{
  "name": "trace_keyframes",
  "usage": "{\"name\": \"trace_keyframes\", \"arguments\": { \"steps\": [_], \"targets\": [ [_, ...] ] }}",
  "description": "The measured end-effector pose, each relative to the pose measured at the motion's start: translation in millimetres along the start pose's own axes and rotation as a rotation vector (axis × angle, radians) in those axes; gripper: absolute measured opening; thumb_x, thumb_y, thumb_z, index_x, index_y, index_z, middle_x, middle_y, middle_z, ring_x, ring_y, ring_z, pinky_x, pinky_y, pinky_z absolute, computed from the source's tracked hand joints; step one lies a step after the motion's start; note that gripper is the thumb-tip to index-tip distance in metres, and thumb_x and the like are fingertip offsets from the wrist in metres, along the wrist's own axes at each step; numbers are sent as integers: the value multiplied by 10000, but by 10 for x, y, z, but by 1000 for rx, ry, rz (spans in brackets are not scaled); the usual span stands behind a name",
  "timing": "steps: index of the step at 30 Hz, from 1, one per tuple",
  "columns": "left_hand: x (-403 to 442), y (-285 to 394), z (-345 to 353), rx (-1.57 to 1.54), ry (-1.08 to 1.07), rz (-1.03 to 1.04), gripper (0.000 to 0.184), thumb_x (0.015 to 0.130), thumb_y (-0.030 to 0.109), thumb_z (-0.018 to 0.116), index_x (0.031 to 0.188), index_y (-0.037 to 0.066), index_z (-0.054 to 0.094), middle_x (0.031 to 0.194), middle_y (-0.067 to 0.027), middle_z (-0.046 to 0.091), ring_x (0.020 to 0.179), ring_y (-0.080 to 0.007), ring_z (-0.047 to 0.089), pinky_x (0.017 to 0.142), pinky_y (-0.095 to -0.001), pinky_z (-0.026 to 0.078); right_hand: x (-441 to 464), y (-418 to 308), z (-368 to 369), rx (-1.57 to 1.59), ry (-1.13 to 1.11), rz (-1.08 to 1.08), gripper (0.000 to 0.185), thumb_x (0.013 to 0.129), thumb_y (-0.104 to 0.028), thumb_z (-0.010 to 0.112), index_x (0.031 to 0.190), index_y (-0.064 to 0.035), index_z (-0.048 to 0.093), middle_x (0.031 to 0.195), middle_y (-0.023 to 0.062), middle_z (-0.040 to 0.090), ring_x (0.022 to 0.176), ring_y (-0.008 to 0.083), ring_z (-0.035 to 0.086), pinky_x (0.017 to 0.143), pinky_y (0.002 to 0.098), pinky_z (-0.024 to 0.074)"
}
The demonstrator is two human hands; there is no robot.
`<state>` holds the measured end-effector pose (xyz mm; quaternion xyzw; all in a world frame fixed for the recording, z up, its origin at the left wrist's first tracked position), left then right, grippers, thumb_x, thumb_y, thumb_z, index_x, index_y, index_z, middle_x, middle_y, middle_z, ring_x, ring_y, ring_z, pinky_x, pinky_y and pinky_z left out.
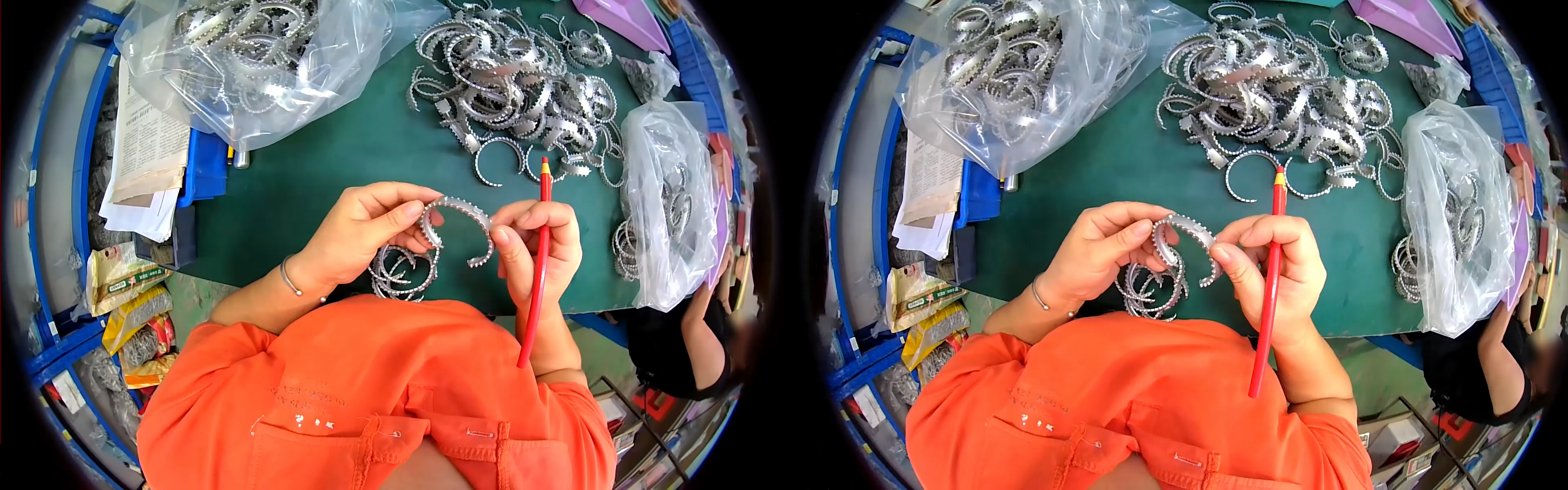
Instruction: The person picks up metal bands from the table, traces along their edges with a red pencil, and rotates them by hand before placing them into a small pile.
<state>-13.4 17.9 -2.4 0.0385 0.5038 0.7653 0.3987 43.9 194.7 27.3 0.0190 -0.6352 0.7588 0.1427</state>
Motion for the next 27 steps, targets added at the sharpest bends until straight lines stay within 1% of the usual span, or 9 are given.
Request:
{"name": "trace_keyframes", "arguments": {
  "steps": [3,6,8,10,12,14,16,23,27],
  "targets": [
    [2,3,-9,-1,14,23,246,904,127,460,1075,-29,542,983,-126,593,836,-179,610,747,-288,521,-14,-9,-20,-43,17,63,259,753,87,612,885,-27,421,792,145,595,584,86,526,506,190,444],
    [-3,4,-30,8,23,81,234,870,73,502,1077,-34,530,1045,-136,568,924,-212,589,801,-312,503,-15,26,-31,-150,23,-57,275,732,81,638,874,-22,426,836,170,603,628,119,571,565,223,488],
    [-9,37,-15,37,36,142,252,843,30,533,1087,-35,518,1076,-140,554,969,-230,575,831,-325,492,-6,23,-44,-238,59,-211,287,710,75,662,852,-21,433,899,206,600,729,172,612,621,256,513],
    [-18,111,36,-3,65,217,304,785,-84,560,1083,-44,515,1102,-112,528,994,-205,556,854,-298,480,8,11,-13,-221,56,-241,292,701,67,673,842,-24,434,929,220,595,774,200,616,644,271,514],
    [-19,92,32,20,43,274,346,762,-114,563,1096,-47,503,1131,-115,492,1015,-215,545,868,-307,475,20,-5,-7,-203,52,-270,298,692,59,684,832,-27,435,958,234,589,819,227,619,668,286,515],
    [-19,62,21,43,19,330,388,740,-145,566,1108,-49,491,1161,-118,457,1035,-225,534,881,-316,470,20,-42,1,-278,-65,-373,329,669,33,712,829,-38,434,981,238,584,871,273,612,693,311,510],
    [-33,62,22,183,-1,450,454,707,-171,566,1133,-52,466,1160,-123,426,1088,-280,502,894,-355,465,10,-79,9,-301,-100,-393,359,642,19,736,820,-55,433,994,234,583,857,288,614,695,324,506],
    [-31,125,46,211,-15,457,468,690,-188,569,1125,-41,480,1147,-125,424,1040,-248,522,887,-344,473,-12,-80,56,-208,-122,-416,385,664,73,694,883,-63,408,1011,248,546,834,295,619,683,336,536],
    [-31,135,18,193,-14,501,365,696,-187,569,1028,-40,525,1101,-117,444,989,-212,547,843,-295,489,-30,-78,56,-208,-174,-411,391,675,90,673,907,-64,398,1028,253,523,828,302,621,689,345,547]
  ]
}}
Point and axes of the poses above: each hand's wrist, its own x-axis towards the middle knuckle, its own z-axis out of the palm, y = z × x, the point moved 3 cm from there along x, towards the middle knuckle
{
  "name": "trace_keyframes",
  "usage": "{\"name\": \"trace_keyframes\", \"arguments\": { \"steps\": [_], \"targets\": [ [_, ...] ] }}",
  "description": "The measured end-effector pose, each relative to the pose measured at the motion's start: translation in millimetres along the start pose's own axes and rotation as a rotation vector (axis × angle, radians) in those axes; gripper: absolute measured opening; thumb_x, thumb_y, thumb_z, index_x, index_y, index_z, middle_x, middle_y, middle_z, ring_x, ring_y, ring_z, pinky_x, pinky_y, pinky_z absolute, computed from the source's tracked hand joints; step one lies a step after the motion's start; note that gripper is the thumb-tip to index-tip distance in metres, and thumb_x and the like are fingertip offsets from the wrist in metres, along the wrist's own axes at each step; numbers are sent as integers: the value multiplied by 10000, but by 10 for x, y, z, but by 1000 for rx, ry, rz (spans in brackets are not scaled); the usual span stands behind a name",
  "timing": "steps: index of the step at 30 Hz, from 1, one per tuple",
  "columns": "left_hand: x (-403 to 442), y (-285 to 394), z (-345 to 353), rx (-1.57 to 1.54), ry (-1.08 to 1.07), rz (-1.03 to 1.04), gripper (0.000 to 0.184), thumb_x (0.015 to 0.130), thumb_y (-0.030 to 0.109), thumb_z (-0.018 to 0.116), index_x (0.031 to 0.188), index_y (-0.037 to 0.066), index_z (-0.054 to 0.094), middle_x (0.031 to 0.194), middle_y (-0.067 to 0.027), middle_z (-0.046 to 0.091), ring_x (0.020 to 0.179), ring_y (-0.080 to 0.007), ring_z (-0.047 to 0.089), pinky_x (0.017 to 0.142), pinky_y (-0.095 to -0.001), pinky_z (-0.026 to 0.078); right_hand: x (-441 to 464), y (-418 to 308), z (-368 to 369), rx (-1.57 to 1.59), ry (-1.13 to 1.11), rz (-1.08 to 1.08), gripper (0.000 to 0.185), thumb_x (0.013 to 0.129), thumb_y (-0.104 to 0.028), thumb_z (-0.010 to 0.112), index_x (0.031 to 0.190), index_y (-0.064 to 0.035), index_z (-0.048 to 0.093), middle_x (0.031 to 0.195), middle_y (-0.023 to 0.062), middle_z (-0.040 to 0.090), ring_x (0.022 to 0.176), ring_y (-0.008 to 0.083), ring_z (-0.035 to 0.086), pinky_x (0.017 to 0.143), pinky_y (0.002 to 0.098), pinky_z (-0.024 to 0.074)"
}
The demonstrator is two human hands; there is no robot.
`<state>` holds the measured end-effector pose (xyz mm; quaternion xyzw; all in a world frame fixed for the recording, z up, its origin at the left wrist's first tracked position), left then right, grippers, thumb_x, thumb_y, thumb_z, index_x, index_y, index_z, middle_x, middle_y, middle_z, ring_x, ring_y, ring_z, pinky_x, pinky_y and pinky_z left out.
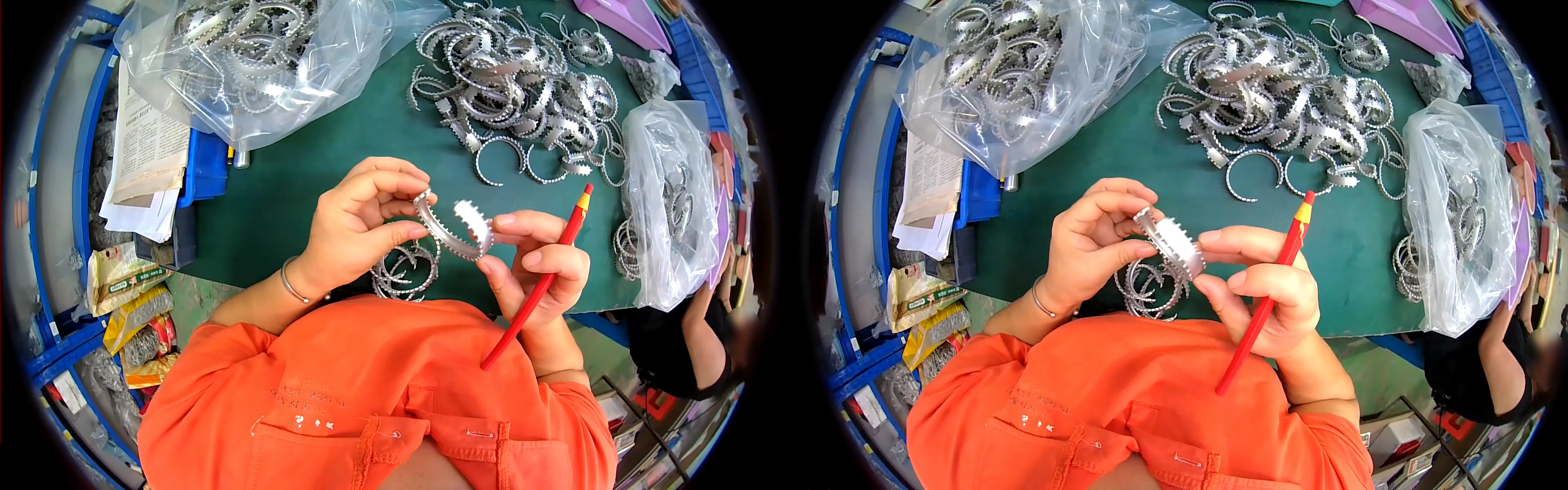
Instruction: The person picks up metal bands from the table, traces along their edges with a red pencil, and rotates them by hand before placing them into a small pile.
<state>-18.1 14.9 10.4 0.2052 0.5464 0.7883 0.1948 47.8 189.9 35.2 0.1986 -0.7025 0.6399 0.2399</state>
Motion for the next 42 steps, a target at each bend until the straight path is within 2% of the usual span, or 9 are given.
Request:
{"name": "trace_keyframes", "arguments": {
  "steps": [6,9,15,21,23,27,37,40,42],
  "targets": [
    [5,56,0,39,21,79,295,697,-195,563,940,-29,536,1058,-117,454,932,-187,559,813,-287,505,6,24,-50,-83,-62,-47,381,675,111,657,917,-49,409,937,226,563,749,234,612,597,276,516],
    [10,118,10,123,18,148,275,700,-193,563,924,-36,540,1046,-121,461,911,-184,563,781,-283,523,9,53,-49,-60,58,36,347,690,136,608,922,-26,407,913,214,568,706,185,583,600,264,499],
    [11,146,17,185,6,199,247,704,-192,558,901,-43,547,1028,-126,474,880,-182,572,751,-278,539,-18,73,-42,-7,39,66,350,697,135,590,944,-25,401,937,216,560,722,187,584,615,268,502],
    [6,84,4,119,26,114,230,728,-174,551,916,-43,525,1034,-144,501,893,-188,576,773,-284,527,15,36,-42,13,31,83,374,684,121,622,950,-25,404,937,212,560,743,188,583,635,273,501],
    [-18,21,-4,-61,13,-41,254,727,-166,566,919,-25,480,979,-172,552,915,-226,584,778,-318,516,17,50,-43,18,38,85,381,681,116,633,952,-25,405,935,209,561,744,187,582,641,274,499],
    [-24,58,31,-15,-1,-40,198,770,-139,539,939,-60,473,958,-174,583,882,-188,588,794,-295,509,7,78,-46,56,84,138,391,679,105,654,953,-25,406,930,202,563,743,184,579,660,276,494],
    [-26,37,16,1,19,-39,241,736,-156,566,913,-26,466,952,-202,574,892,-228,593,781,-329,515,0,62,-34,54,63,111,371,689,119,640,933,-26,401,925,200,566,738,181,581,663,272,494],
    [-35,43,0,30,42,24,262,723,-158,579,921,-25,472,946,-194,570,872,-222,593,762,-322,516,-21,88,-22,50,62,139,374,702,135,616,947,-28,387,929,201,566,754,184,589,661,266,500],
    [-25,73,-10,39,65,73,277,712,-159,591,926,-24,477,941,-187,566,858,-217,592,744,-314,517,-51,158,-15,118,148,348,380,717,143,598,963,-31,365,932,196,568,769,183,596,658,262,504]
  ]
}}
Point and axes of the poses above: each hand's wrist, its own x-axis towards the middle knuckle, its own z-axis out of the palm, y = z × x, the point moved 3 cm from there along x, towards the middle knuckle
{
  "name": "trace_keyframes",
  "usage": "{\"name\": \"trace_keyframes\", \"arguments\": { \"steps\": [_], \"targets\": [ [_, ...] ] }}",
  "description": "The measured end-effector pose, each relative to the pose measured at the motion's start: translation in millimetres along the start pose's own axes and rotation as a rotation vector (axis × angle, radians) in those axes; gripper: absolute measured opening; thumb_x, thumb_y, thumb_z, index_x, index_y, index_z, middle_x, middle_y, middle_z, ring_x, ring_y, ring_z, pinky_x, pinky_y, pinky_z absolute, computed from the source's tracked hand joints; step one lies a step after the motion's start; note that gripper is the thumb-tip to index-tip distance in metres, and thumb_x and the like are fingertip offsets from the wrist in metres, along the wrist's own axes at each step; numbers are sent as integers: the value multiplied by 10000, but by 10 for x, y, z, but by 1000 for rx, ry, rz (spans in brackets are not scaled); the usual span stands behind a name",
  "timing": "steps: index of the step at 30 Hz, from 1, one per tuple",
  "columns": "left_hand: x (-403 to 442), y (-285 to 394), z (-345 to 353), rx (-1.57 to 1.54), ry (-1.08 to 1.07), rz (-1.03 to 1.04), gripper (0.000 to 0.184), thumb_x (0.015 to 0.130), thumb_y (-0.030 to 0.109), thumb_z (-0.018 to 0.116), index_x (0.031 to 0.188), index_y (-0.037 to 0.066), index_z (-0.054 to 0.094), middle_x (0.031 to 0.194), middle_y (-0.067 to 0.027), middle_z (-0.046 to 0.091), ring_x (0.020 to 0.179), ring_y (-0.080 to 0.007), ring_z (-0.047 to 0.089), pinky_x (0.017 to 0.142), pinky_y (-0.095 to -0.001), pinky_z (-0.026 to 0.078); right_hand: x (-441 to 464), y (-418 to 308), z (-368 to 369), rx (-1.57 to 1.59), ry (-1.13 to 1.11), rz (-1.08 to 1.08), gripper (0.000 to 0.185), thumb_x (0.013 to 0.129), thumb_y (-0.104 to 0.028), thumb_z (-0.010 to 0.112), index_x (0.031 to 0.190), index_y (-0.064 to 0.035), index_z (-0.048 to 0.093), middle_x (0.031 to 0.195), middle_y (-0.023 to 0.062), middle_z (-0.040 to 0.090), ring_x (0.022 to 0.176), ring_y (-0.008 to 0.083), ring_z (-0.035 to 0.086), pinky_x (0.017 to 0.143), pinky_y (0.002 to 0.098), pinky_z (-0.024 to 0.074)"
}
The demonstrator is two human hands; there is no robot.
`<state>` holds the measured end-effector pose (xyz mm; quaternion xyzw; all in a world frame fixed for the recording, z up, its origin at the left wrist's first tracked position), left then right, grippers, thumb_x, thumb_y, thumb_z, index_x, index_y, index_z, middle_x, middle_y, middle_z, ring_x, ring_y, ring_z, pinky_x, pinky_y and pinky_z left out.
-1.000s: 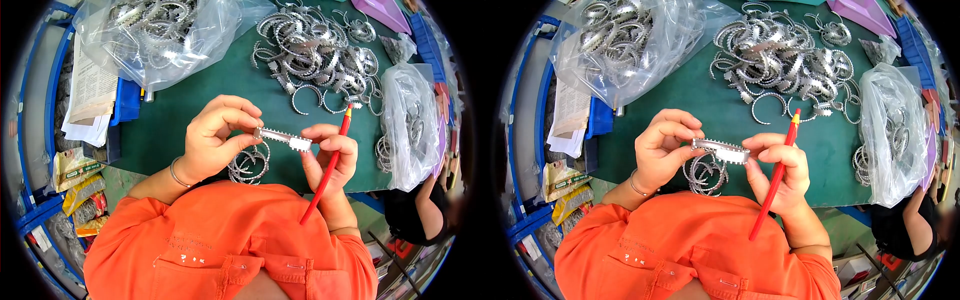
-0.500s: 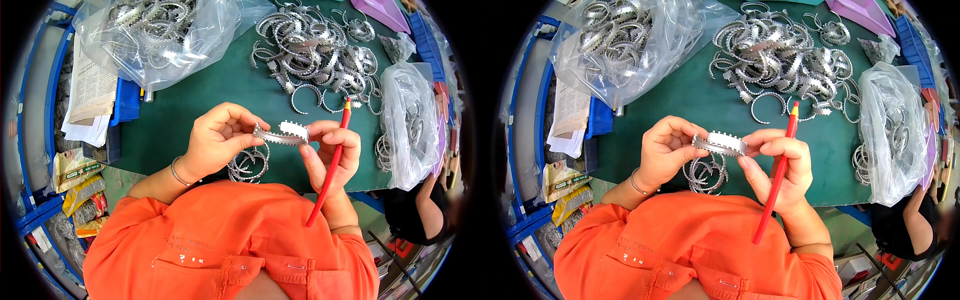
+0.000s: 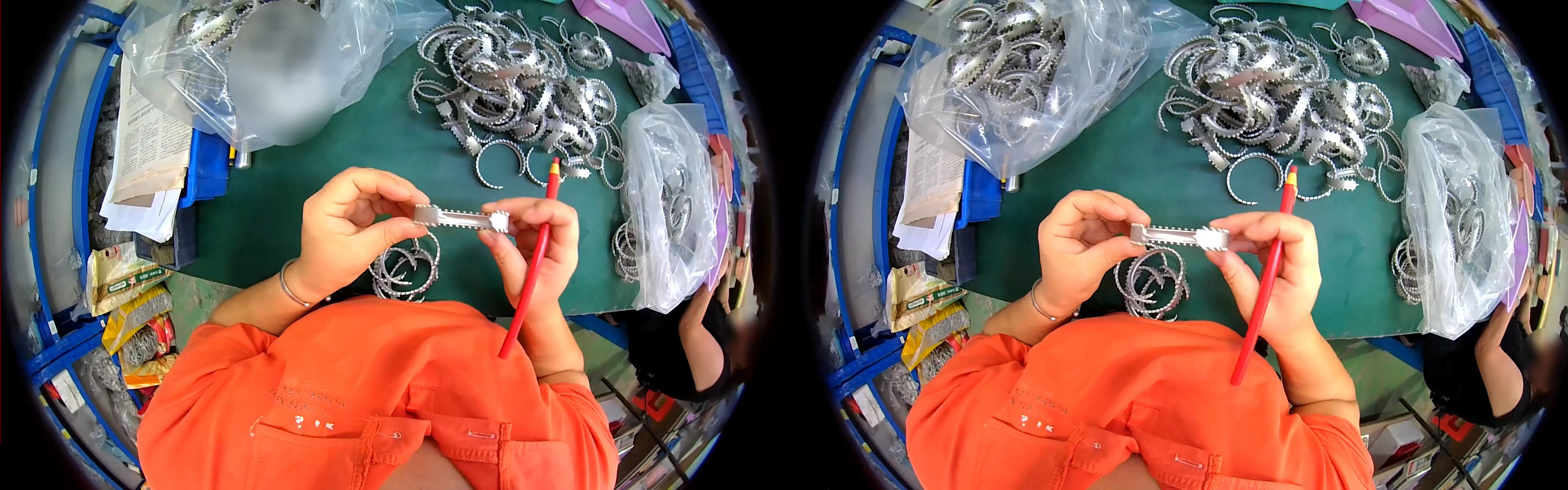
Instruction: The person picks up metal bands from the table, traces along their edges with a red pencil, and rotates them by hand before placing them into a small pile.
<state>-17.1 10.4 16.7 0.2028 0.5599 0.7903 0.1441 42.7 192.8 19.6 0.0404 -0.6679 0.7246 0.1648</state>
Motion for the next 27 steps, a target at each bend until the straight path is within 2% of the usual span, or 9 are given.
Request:
{"name": "trace_keyframes", "arguments": {
  "steps": [9,12,16,19,21,22,24,26,27],
  "targets": [
    [49,119,145,17,-106,99,295,677,-132,647,928,-24,534,936,-139,538,838,-188,559,679,-302,484,-48,180,76,260,-29,345,379,737,109,606,994,-42,372,955,160,581,863,177,588,755,276,507],
    [62,101,170,29,-107,85,226,717,-94,639,925,-49,563,954,-120,547,771,-143,559,632,-235,492,-99,187,111,257,-53,418,341,738,90,623,971,-34,407,958,136,583,866,153,584,744,259,504],
    [63,64,188,163,-278,-80,180,804,21,591,962,-57,555,983,-135,540,786,-137,545,666,-248,461,-122,142,127,81,-61,317,239,774,44,613,944,-21,459,930,95,610,814,120,587,719,249,492],
    [108,218,240,438,-330,196,162,718,75,682,819,-29,608,779,-115,594,632,-167,558,562,-246,443,-87,66,63,-140,-218,158,235,835,38,498,1069,15,495,978,125,620,872,166,602,782,256,466],
    [140,378,202,557,-275,338,250,657,118,748,838,6,616,764,-99,569,617,-172,539,544,-244,431,-94,54,19,-203,-168,114,278,848,28,472,1125,27,480,1006,146,615,907,200,606,800,270,465],
    [233,549,166,658,-221,503,266,632,108,759,837,9,621,765,-94,567,636,-173,541,528,-249,433,-85,77,-21,-142,-101,182,243,856,11,475,1097,37,488,981,147,620,875,199,613,782,280,478],
    [385,896,18,1013,-19,831,268,606,66,761,835,19,630,778,-98,562,656,-194,543,539,-269,444,-26,94,-150,-235,-35,93,189,858,-2,490,1041,39,507,929,140,628,827,187,618,748,278,490],
    [570,1146,-189,1243,285,908,241,637,50,728,853,5,630,826,-103,561,671,-218,542,596,-300,455,3,86,-236,-292,55,109,136,855,-8,506,983,38,522,879,125,632,778,174,618,721,274,497],
    [691,1244,-307,1342,385,782,229,665,54,703,872,-5,624,852,-110,562,676,-227,547,627,-310,458,26,45,-242,-301,103,121,108,829,7,541,935,27,536,858,117,631,741,151,607,689,250,489]
  ]
}}
Point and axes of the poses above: each hand's wrist, its own x-axis towards the middle knuckle, its own z-axis out of the palm, y = z × x, the point moved 3 cm from there along x, towards the middle knuckle
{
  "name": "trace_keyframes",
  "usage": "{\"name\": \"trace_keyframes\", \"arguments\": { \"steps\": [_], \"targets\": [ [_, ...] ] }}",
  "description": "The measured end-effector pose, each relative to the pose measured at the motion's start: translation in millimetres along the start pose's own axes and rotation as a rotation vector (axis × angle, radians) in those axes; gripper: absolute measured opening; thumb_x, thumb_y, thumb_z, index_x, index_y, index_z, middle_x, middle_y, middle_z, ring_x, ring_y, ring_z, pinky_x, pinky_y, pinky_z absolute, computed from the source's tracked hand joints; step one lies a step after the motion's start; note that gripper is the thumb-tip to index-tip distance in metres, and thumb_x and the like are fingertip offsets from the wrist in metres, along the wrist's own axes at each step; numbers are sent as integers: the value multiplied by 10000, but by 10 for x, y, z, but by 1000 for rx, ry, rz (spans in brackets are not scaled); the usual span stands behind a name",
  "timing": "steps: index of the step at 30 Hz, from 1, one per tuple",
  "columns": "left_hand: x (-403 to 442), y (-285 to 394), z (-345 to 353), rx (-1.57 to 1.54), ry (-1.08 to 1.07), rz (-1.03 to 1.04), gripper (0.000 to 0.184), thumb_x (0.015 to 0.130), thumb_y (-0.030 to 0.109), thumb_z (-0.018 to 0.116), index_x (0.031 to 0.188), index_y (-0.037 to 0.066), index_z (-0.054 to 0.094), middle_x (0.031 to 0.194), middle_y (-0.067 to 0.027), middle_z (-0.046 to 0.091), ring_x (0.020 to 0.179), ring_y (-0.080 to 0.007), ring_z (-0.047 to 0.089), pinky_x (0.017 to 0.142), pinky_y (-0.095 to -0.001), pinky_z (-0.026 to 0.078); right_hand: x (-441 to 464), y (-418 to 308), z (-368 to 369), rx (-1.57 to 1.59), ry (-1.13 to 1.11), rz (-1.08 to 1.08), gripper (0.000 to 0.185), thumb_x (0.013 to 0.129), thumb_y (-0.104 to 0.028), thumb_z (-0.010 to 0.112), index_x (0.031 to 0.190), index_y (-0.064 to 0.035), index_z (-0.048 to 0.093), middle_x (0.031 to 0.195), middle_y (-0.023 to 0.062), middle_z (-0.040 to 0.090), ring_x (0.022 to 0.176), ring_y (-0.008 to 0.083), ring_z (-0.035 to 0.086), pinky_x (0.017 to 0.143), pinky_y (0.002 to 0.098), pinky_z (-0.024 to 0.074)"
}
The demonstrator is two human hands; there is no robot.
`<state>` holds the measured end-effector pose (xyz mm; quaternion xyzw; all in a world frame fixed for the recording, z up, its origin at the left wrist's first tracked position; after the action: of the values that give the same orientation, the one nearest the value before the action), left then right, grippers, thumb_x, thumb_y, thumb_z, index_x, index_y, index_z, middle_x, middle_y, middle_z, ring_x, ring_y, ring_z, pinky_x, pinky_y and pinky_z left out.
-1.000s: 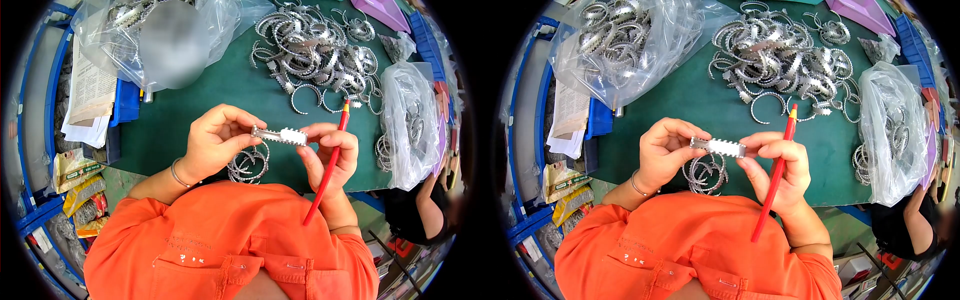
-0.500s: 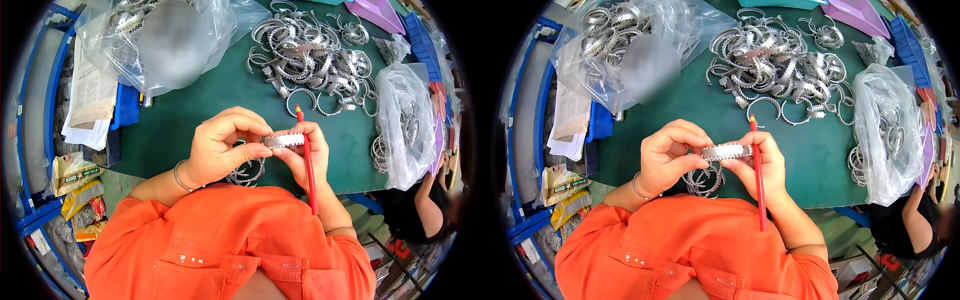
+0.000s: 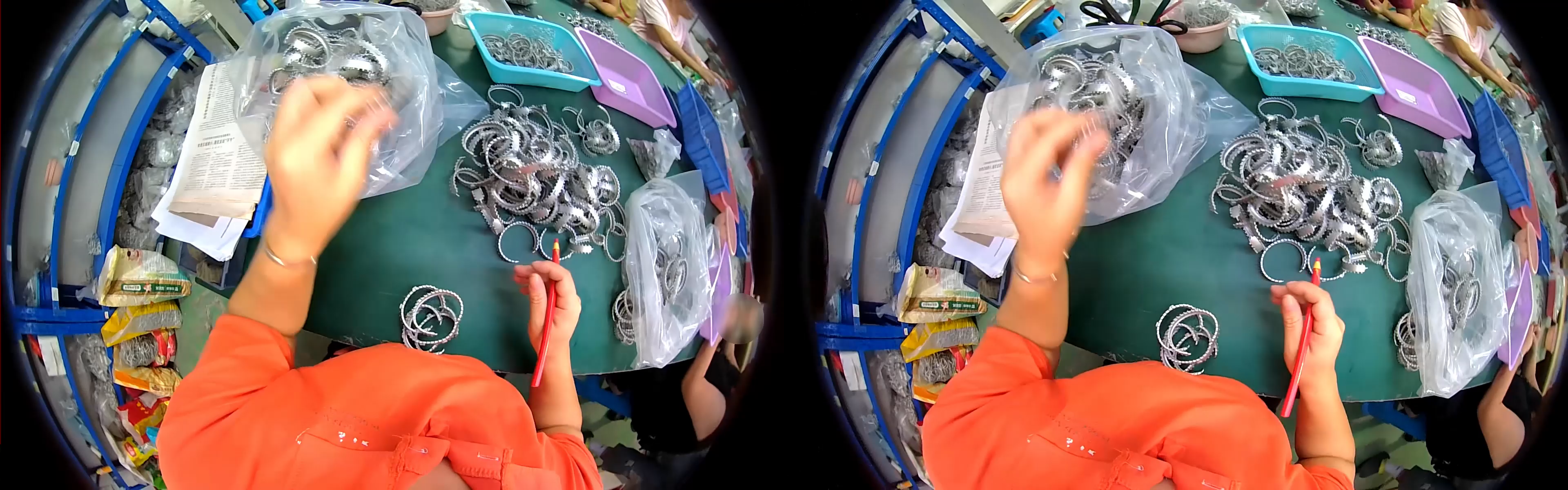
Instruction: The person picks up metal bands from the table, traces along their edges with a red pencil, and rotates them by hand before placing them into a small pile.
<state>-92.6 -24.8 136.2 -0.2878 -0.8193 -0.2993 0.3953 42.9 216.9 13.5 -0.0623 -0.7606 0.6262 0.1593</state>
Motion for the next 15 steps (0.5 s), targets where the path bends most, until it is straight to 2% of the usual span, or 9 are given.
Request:
{"name": "trace_keyframes", "arguments": {
  "steps": [3,4,6,7,9,10,11,14,15],
  "targets": [
    [138,-417,-17,258,-72,-229,216,743,79,629,927,-32,604,943,-137,572,727,-252,578,699,-324,463,30,12,-64,-253,32,-78,125,788,25,585,906,14,546,830,103,627,700,131,592,654,230,472],
    [154,-517,-7,281,-53,-200,216,751,74,617,940,-29,603,970,-147,570,756,-260,586,709,-328,465,62,-20,-63,-319,20,-159,158,746,42,616,883,6,548,796,88,618,665,122,579,617,220,454],
    [144,-642,27,306,-92,-175,225,767,72,592,968,-27,602,1043,-161,556,829,-280,591,728,-342,465,108,-44,-43,-446,5,-223,221,696,41,645,888,-18,553,763,94,585,652,205,569,600,282,455],
    [151,-641,45,329,-101,-105,225,768,63,597,975,-24,603,1032,-137,565,822,-241,590,702,-320,471,132,-33,-22,-504,-13,-249,249,675,31,658,892,-33,553,755,98,572,663,238,557,607,314,449],
    [144,-410,51,110,61,-144,196,776,54,594,960,-11,616,995,-103,583,812,-199,581,659,-274,472,192,19,46,-660,-84,-330,284,641,-9,675,888,-65,546,741,95,551,704,276,524,637,360,409],
    [139,-248,45,90,150,-64,153,767,24,604,916,1,630,949,-84,592,775,-170,572,617,-234,460,220,75,85,-713,-118,-324,283,637,-29,673,878,-81,533,741,79,552,726,266,516,653,357,379],
    [78,-136,76,81,144,-71,153,767,24,604,916,1,630,949,-84,592,775,-170,572,617,-234,460,234,112,119,-725,-130,-355,254,641,-23,668,850,-82,536,712,74,549,700,260,518,653,353,375],
    [-151,236,179,-268,-63,47,154,720,-23,636,872,1,633,933,-98,594,758,-162,566,610,-229,449,220,168,113,-741,-159,-381,245,638,-6,671,832,-70,536,683,81,546,671,259,526,637,342,395],
    [-258,323,250,-351,-175,43,165,711,-35,644,873,-6,632,939,-106,595,766,-153,559,629,-219,441,206,129,100,-540,-173,-281,235,644,13,673,817,-61,532,674,75,549,676,227,548,637,324,416]
  ]
}}
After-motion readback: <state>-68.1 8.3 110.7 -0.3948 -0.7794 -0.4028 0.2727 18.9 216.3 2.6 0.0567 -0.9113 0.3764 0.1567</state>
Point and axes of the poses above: each hand's wrist, its own x-axis towards the middle knuckle, its own z-axis out of the palm, y = z × x, the point moved 3 cm from there along x, towards the middle knuckle
